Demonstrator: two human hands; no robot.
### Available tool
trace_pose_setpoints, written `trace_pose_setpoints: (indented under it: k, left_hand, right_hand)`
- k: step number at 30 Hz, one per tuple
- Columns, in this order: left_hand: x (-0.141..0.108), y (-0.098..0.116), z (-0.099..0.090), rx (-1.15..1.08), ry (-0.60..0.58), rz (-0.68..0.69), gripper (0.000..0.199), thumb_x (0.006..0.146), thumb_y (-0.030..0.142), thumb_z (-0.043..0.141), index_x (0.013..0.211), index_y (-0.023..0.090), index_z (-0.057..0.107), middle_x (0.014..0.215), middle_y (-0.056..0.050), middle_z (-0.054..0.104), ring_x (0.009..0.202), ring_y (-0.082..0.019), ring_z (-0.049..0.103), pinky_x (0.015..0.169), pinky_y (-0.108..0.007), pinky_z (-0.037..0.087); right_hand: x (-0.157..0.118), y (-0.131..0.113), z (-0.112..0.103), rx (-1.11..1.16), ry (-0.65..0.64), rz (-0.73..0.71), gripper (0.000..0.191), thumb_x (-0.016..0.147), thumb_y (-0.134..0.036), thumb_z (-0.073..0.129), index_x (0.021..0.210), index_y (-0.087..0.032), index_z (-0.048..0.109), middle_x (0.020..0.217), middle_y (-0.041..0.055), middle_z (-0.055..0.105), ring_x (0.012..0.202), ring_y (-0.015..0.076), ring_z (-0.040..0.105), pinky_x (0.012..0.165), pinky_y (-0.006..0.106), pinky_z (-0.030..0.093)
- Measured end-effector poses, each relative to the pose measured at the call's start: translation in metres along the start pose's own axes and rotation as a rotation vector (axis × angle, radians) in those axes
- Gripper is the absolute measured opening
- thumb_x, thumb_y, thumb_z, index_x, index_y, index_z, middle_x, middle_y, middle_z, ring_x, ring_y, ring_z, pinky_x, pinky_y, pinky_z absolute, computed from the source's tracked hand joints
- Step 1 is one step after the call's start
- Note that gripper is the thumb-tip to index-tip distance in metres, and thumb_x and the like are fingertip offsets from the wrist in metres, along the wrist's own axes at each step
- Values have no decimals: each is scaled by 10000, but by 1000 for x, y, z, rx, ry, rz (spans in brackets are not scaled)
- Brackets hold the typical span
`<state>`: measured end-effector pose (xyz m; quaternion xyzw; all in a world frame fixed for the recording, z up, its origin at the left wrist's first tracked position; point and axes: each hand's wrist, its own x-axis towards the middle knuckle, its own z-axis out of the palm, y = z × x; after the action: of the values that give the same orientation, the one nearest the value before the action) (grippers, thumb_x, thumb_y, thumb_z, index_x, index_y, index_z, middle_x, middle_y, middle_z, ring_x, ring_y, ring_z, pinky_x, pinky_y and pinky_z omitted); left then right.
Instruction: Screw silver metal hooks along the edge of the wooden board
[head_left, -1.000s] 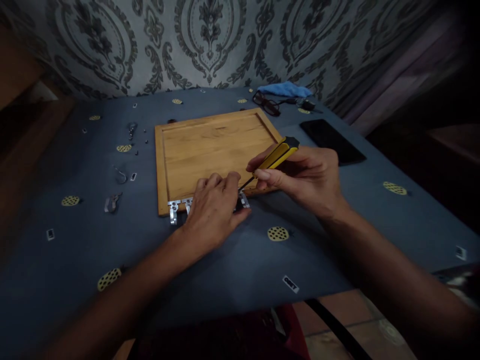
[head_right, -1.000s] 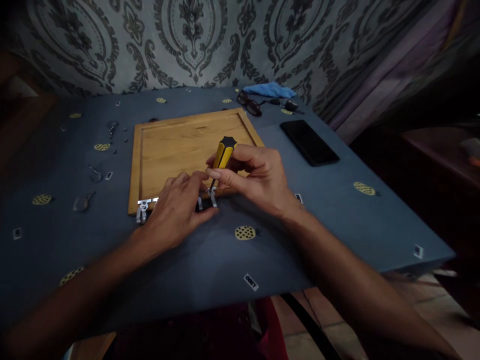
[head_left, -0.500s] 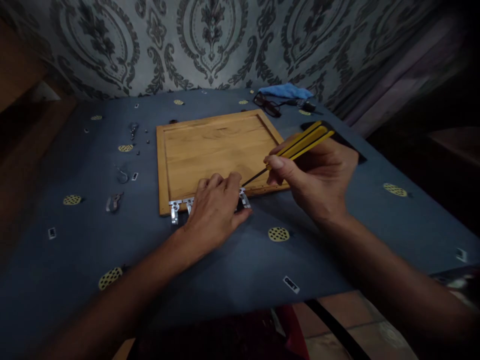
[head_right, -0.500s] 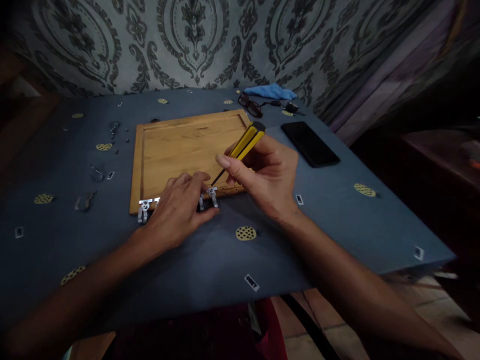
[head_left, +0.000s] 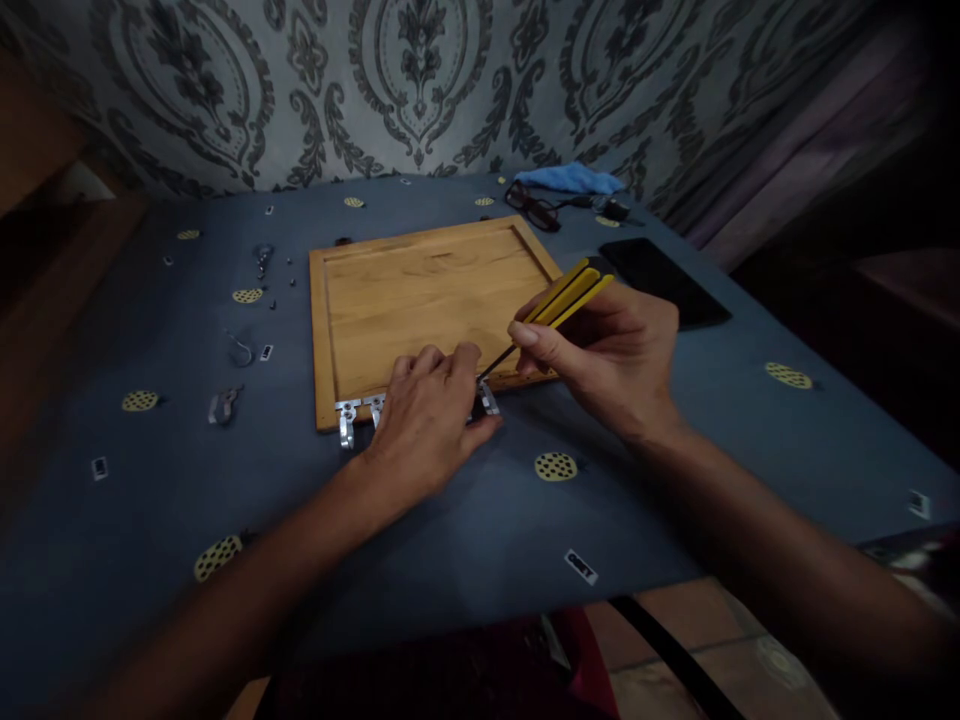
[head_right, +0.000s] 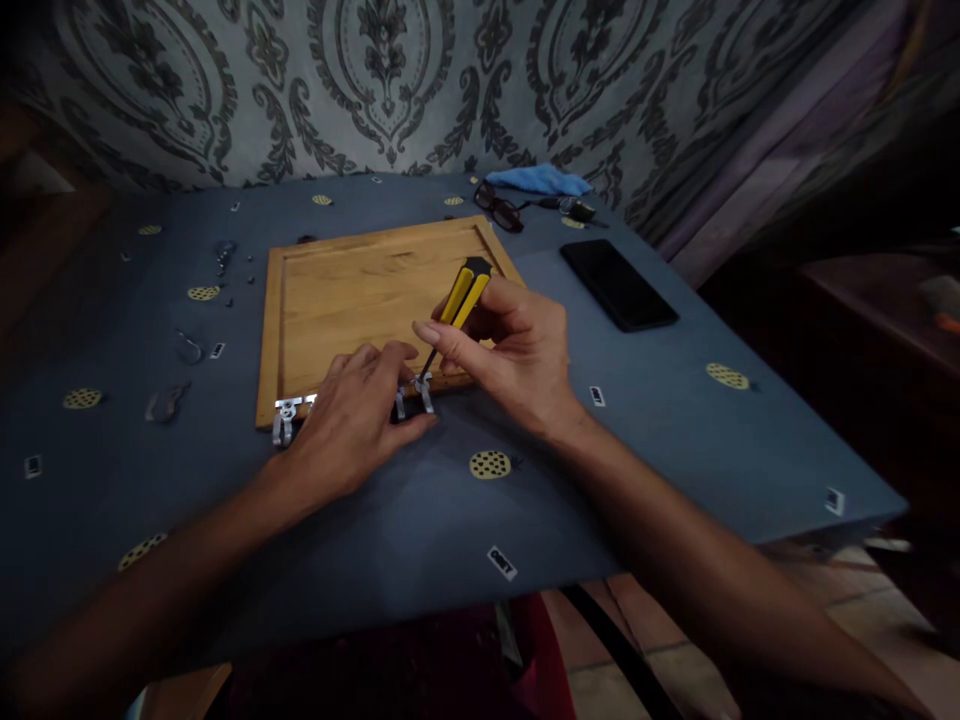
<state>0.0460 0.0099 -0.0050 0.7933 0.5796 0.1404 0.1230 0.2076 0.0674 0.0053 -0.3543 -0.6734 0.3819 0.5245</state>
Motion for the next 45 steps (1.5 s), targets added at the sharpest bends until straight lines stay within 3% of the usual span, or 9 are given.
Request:
trace_pose_setpoints:
  k: [7,14,19,26,32,38,42,45]
  left_hand:
    - [0,0,1,-15,6,3,355,878,307,715,1129,199,489,1091,-72,687,1079,-286,580,933,-444,434]
    - [0,0,1,-6,18,8,346,885,309,707,1126,190,490,1099,-80,683,1097,-291,571,926,-439,437]
    - [0,-1,2,-5,30,23,383,881,310,718,1156,166,494,1092,-90,674,1089,-293,576,915,-436,441]
    - [0,0,1,-16,12,8,381,879,307,721,1156,179,493,1106,-83,680,1095,-291,573,928,-444,440]
    - [0,0,1,-15,16,9,404,879,301,717,1189,184,486,1118,-83,681,1109,-292,572,935,-444,440]
    - [0,-1,0,-15,3,9,397,882,309,713,1183,185,486,1116,-80,681,1095,-290,565,938,-447,437]
    - [0,0,-1,-13,-13,12,394,884,306,715,1178,168,491,1114,-87,684,1083,-291,564,938,-446,436]
    - [0,0,0,-12,1,6,371,882,305,715,1157,186,495,1101,-78,688,1084,-288,566,932,-439,439]
  right_hand:
    - [-1,1,-2,-67,-27,-4,308,668,-471,900,740,-238,712,655,-26,652,508,120,606,470,258,510]
    - [2,-6,-10,43,-223,80,330,773,-487,822,975,-234,761,935,30,754,536,104,629,499,258,578]
    - [1,-5,-13,74,-274,92,313,822,-478,782,1024,-238,771,894,27,751,577,115,660,566,267,609]
    - [0,-1,-8,58,-193,44,252,729,-440,865,832,-230,770,658,-22,675,485,117,607,455,254,533]
    - [-2,-1,-3,19,-102,-21,233,694,-387,896,748,-219,744,650,-29,672,454,110,593,423,250,516]
    - [-5,-3,-1,1,-32,8,279,671,-434,904,735,-225,730,676,-20,685,464,116,605,418,256,526]
    - [-4,-8,0,55,111,-40,262,733,-462,861,742,-242,720,691,-15,677,446,103,593,411,262,505]
    - [-2,-9,1,69,140,-82,250,752,-449,851,743,-238,717,664,-21,663,429,100,590,396,256,483]
